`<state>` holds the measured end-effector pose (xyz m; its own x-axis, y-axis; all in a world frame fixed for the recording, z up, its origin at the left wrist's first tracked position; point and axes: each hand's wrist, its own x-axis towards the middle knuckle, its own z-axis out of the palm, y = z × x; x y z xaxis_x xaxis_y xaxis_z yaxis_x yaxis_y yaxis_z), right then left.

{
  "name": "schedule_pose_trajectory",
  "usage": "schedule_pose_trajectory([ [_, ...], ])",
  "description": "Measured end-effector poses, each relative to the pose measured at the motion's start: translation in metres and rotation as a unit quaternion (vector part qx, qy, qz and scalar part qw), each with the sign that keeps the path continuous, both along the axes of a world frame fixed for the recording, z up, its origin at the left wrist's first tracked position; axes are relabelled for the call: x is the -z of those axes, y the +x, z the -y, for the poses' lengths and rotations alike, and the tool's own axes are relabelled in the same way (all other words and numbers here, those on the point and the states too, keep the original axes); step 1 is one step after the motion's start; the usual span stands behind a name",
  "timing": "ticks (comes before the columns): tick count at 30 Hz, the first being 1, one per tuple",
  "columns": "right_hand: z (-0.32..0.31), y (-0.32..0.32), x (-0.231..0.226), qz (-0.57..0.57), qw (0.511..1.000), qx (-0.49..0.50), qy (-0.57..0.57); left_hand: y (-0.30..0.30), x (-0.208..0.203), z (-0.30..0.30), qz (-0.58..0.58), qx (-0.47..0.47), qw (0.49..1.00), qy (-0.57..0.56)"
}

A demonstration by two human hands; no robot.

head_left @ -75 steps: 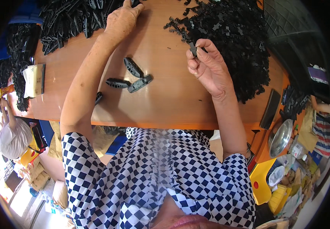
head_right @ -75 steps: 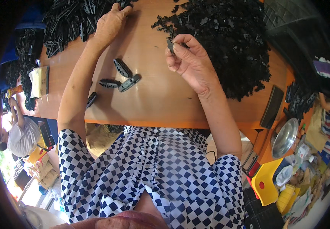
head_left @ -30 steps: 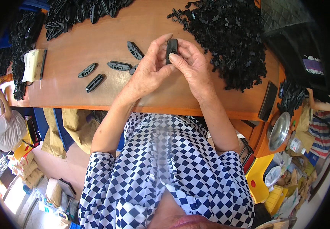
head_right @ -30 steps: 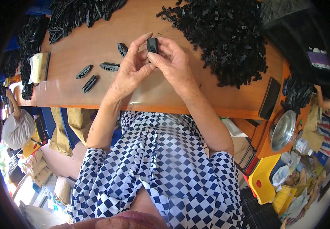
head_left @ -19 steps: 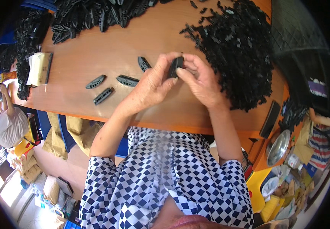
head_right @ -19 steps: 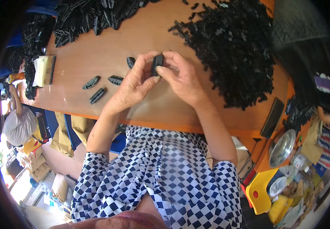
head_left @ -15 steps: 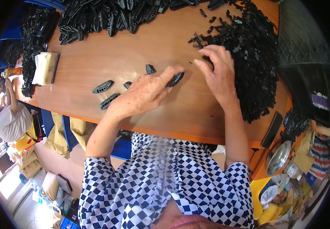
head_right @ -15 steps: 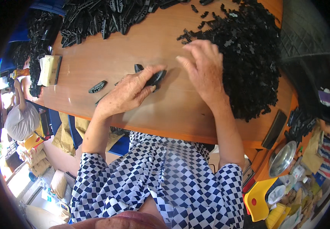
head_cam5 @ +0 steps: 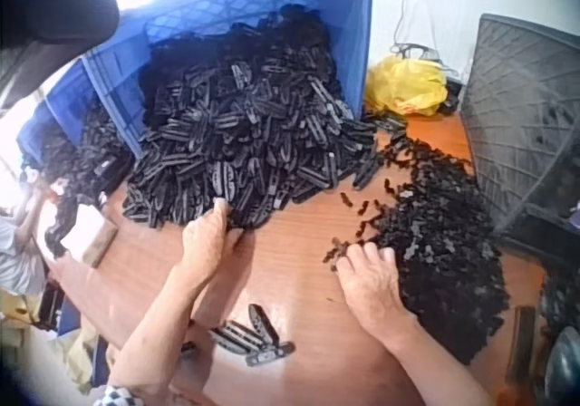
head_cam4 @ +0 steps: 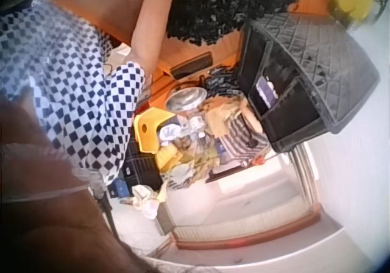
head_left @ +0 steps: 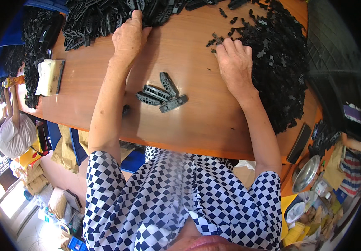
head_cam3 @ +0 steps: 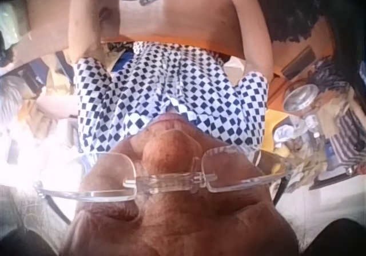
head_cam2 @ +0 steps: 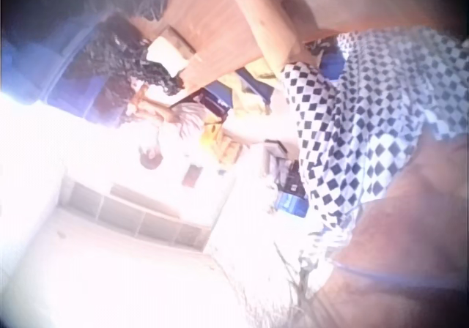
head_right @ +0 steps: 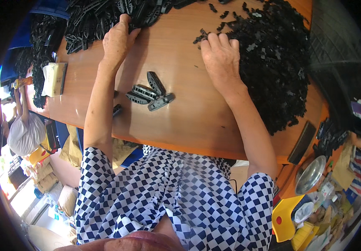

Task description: The person assembles plastic clips by repeatedly taking small plastic pieces and inserting them into larger plastic parts by hand, placing the assembled components on the table.

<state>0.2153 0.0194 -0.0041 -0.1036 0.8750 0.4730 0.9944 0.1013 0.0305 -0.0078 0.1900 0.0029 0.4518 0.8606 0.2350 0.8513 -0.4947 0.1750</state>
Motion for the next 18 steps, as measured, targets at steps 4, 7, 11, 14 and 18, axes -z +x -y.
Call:
schedule_pose_trajectory([
  [4, 0.008, 0.005, 0.004, -0.013, 0.999, -0.021, 0.035, -0.002, 0.004, 0.004, -0.012, 0.018, 1.000, 0.000],
  [7, 0.026, 0.000, -0.007, -0.123, 0.989, -0.036, 0.079, -0.006, 0.001, 0.014, -0.037, -0.010, 0.998, -0.052],
  [11, 0.054, -0.007, -0.017, -0.205, 0.972, -0.039, 0.110, -0.009, 0.000, 0.011, -0.053, -0.013, 0.995, -0.079],
  [14, 0.070, -0.015, -0.019, -0.213, 0.960, -0.055, 0.173, -0.009, 0.014, 0.003, 0.041, 0.011, 0.999, -0.019],
  [18, 0.092, -0.019, -0.026, -0.176, 0.961, -0.059, 0.205, 0.003, 0.020, 0.000, 0.023, -0.046, 0.999, -0.013],
])
